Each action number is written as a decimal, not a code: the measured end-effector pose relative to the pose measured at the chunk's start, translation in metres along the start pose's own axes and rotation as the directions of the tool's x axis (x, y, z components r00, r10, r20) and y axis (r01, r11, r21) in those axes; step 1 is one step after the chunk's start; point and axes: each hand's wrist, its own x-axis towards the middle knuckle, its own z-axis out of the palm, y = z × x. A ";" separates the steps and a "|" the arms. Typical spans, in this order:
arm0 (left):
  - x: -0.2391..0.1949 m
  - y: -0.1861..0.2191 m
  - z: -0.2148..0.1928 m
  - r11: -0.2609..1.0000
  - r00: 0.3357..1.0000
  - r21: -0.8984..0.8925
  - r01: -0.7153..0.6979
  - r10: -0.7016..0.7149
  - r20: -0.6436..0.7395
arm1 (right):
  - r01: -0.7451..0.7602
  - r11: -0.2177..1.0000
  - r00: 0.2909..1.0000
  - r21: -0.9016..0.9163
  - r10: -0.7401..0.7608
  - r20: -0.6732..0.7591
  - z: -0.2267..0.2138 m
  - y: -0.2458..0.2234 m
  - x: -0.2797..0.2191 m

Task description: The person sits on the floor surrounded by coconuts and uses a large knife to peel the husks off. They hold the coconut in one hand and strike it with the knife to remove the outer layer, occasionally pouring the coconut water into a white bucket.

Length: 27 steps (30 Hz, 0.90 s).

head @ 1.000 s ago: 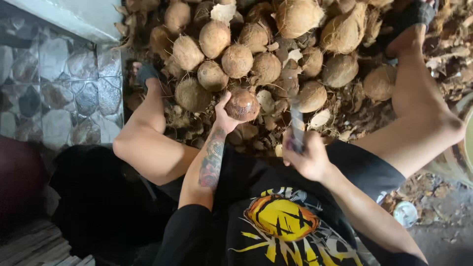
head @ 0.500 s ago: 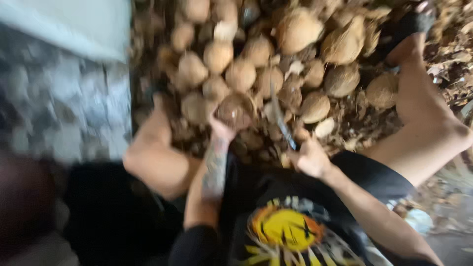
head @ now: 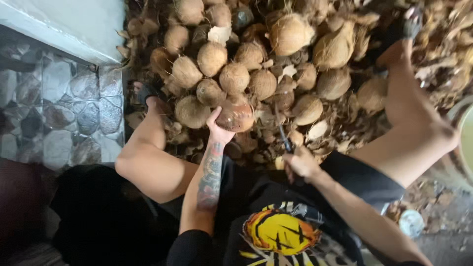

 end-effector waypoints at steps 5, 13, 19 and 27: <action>-0.028 -0.004 0.021 0.985 0.990 0.170 0.026 -0.002 -0.141 | 0.772 0.581 0.625 -0.256 -0.768 0.143 -0.027 -0.082 -0.100; -0.031 -0.015 0.024 0.952 0.990 0.303 -0.039 0.077 -0.115 | 0.583 0.704 0.811 -0.405 -0.538 0.231 0.005 -0.010 -0.029; 0.009 0.016 0.002 0.991 0.985 0.076 0.114 -0.102 -0.140 | 0.271 0.854 0.961 -0.445 -0.268 0.072 -0.024 -0.024 -0.022; 0.003 -0.006 -0.014 0.915 0.967 0.358 0.189 -0.110 -0.228 | 0.995 -0.016 -0.033 0.098 -0.984 0.176 -0.024 -0.063 -0.076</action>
